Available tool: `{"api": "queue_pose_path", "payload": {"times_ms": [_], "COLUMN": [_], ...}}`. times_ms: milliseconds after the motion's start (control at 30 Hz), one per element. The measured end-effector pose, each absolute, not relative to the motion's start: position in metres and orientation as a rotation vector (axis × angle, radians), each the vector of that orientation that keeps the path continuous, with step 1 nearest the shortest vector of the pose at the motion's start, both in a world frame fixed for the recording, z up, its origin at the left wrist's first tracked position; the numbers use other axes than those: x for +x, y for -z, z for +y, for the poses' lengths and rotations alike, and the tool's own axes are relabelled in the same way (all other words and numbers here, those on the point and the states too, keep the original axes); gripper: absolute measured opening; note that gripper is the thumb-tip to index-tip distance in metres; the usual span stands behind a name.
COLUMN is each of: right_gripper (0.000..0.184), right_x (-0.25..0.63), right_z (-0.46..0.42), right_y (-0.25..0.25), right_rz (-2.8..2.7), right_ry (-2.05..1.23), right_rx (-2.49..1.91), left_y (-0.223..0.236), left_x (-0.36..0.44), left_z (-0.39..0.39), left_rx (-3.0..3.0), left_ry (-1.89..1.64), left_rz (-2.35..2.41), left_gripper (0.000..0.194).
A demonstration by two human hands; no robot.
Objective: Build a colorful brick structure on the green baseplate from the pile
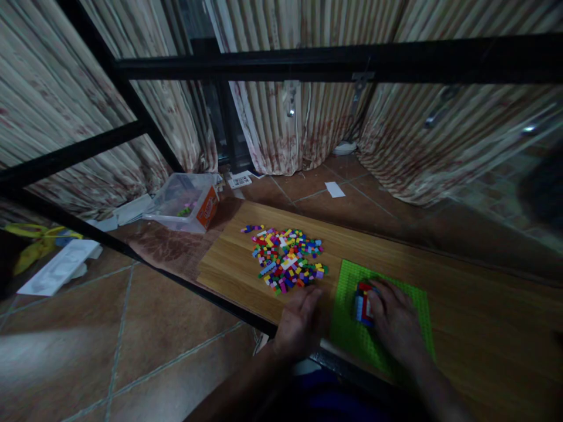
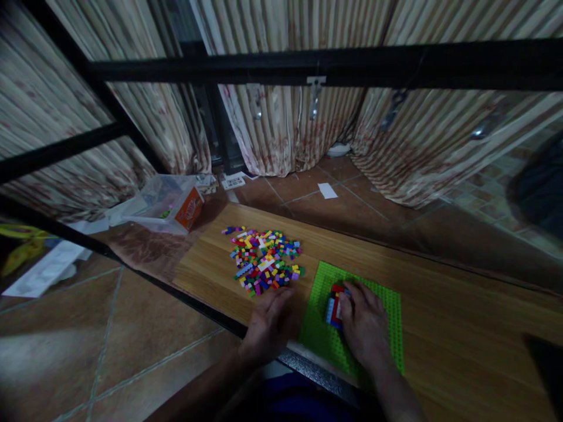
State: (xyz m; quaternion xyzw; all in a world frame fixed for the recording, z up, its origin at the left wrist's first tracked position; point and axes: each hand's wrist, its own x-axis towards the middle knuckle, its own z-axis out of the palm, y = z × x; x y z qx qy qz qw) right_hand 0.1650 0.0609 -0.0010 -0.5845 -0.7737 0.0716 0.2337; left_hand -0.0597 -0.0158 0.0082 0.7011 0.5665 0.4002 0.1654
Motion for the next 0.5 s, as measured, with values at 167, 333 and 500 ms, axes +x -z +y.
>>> {"api": "queue_pose_path", "payload": {"times_ms": [167, 333, 500], "right_gripper": [0.045, 0.041, 0.044], "right_x": [0.160, 0.119, 0.057], "right_z": [0.061, 0.061, 0.087], "right_y": [-0.016, -0.030, -0.033], "right_rz": [-2.135, -2.139, -2.210], "right_ry": [-0.006, -0.056, -0.286], "right_rx": [-1.747, -1.560, -1.368], "left_y": [-0.014, -0.015, -0.016], "left_x": [-0.109, -0.142, -0.170], "left_z": [-0.024, -0.020, 0.019], "left_rx": [1.988, 1.821, 1.716], "left_ry": [-1.113, -1.136, -1.057], "left_rz": [1.910, 2.260, 2.376], "left_gripper": [0.041, 0.054, 0.062]}}
